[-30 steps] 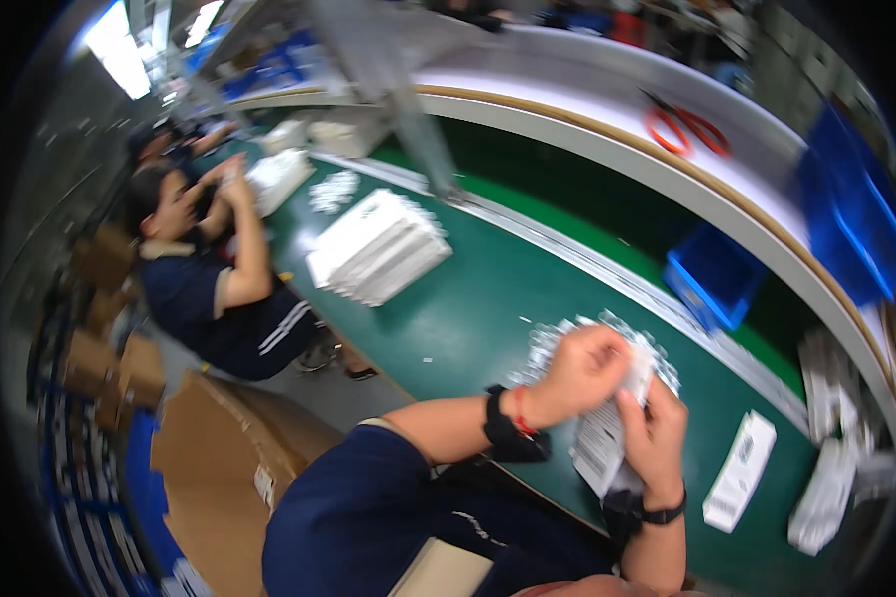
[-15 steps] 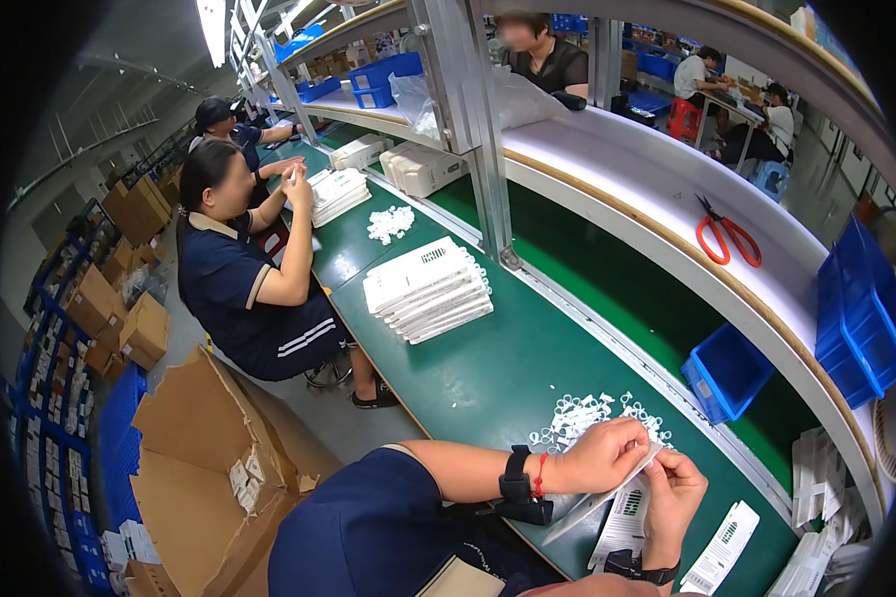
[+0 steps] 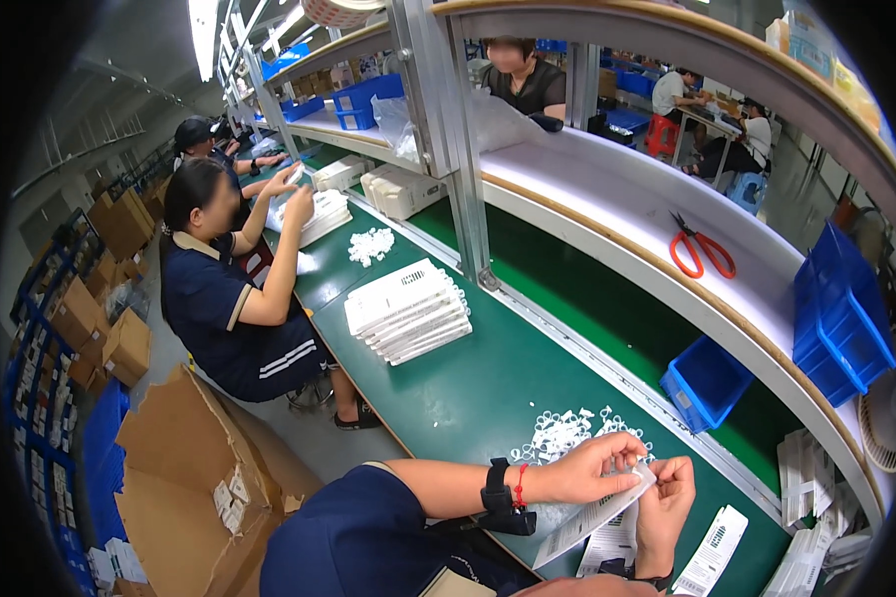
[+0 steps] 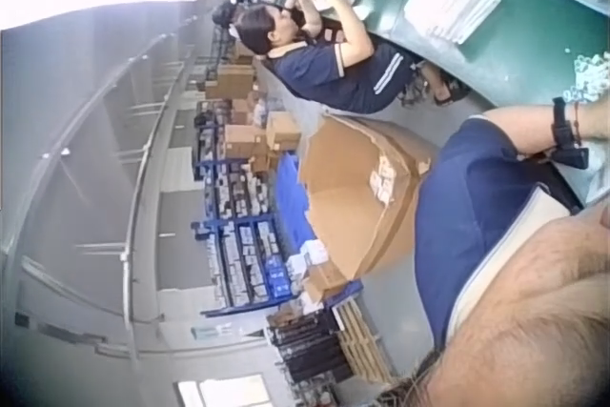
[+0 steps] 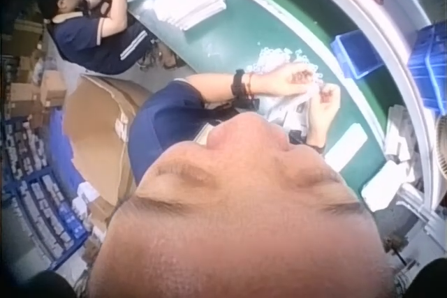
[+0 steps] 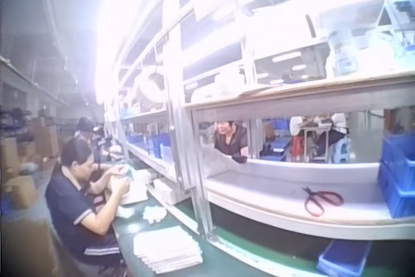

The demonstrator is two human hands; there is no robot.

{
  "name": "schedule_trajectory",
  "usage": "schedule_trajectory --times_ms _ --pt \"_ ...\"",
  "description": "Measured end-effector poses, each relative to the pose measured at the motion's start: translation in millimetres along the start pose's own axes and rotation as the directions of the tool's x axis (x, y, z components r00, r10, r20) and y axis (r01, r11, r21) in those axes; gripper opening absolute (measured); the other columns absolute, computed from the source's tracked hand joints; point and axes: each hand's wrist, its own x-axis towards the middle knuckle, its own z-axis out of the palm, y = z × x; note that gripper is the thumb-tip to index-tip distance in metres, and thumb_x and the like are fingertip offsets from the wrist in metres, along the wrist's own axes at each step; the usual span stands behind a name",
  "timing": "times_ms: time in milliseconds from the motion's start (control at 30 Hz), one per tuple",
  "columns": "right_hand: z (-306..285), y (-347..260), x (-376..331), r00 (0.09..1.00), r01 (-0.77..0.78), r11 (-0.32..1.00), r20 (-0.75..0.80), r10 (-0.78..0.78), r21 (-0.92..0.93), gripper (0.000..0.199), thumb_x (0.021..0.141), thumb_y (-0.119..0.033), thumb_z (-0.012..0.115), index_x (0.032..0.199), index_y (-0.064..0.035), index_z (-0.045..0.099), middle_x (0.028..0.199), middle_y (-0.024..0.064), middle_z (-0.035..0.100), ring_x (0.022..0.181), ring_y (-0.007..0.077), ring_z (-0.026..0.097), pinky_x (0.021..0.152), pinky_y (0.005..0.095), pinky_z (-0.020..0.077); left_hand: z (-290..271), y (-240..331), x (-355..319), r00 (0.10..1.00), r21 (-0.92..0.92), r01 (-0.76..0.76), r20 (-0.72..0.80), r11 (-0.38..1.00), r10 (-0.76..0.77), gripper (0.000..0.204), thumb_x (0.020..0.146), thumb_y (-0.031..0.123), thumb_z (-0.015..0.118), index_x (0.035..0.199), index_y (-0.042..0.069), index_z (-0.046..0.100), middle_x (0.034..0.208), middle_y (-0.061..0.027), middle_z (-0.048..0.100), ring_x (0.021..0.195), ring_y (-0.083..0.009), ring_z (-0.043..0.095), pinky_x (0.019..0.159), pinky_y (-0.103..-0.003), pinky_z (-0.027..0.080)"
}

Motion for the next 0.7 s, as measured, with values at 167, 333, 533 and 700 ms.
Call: schedule_trajectory --times_ms 167,333,533,700 --pt "-1 -6 5 0.997 0.077 0.972 -0.014 -0.076 0.224 0.026 0.08 0.008 0.051 0.079 -0.0104 0.033 0.073 0.0009 0.043 0.064 0.0068 0.041 0.061 0.0198 0.0388 -7 8 3 0.941 -0.304 0.311 0.234 0.901 -0.246 0.04 0.089 0.014 0.065 0.123 0.002 0.048 0.09 -0.0018 0.057 0.076 -0.0054 0.054 0.065 -0.02 0.044" --pt "-10 7 19 0.99 0.03 0.997 -0.141 -0.021 0.066 0.015 0.086 0.0 0.05 0.08 -0.0092 0.04 0.073 0.0011 0.048 0.063 0.0056 0.047 0.057 0.0188 0.0412 -10 -4 13 0.908 -0.308 0.407 0.24 0.86 -0.343 0.02 0.088 0.012 0.066 0.08 0.004 0.05 0.065 0.0038 0.053 0.059 0.0006 0.048 0.046 -0.019 0.035" --pt "-6 17 17 0.984 -0.147 0.938 -0.048 0.171 0.312 0.011 0.09 -0.008 0.054 0.097 0.0 0.053 0.083 0.0097 0.063 0.069 0.0121 0.062 0.065 0.0241 0.0506 -16 13 23 0.963 -0.427 0.27 0.094 0.863 -0.254 0.019 0.089 0.013 0.064 0.083 0.002 0.05 0.07 0.0019 0.054 0.064 -0.0007 0.048 0.051 -0.021 0.038" --pt "-1 6 0 0.884 -0.453 0.828 0.047 0.465 0.331 0.033 0.091 -0.002 0.053 0.123 0.0055 0.051 0.125 0.0176 0.053 0.108 0.0232 0.055 0.091 0.0342 0.0465 -34 24 21 0.948 -0.191 0.16 -0.245 0.968 -0.205 0.016 0.091 0.012 0.06 0.09 0.0 0.049 0.084 -0.0024 0.06 0.076 -0.0034 0.053 0.063 -0.022 0.045"
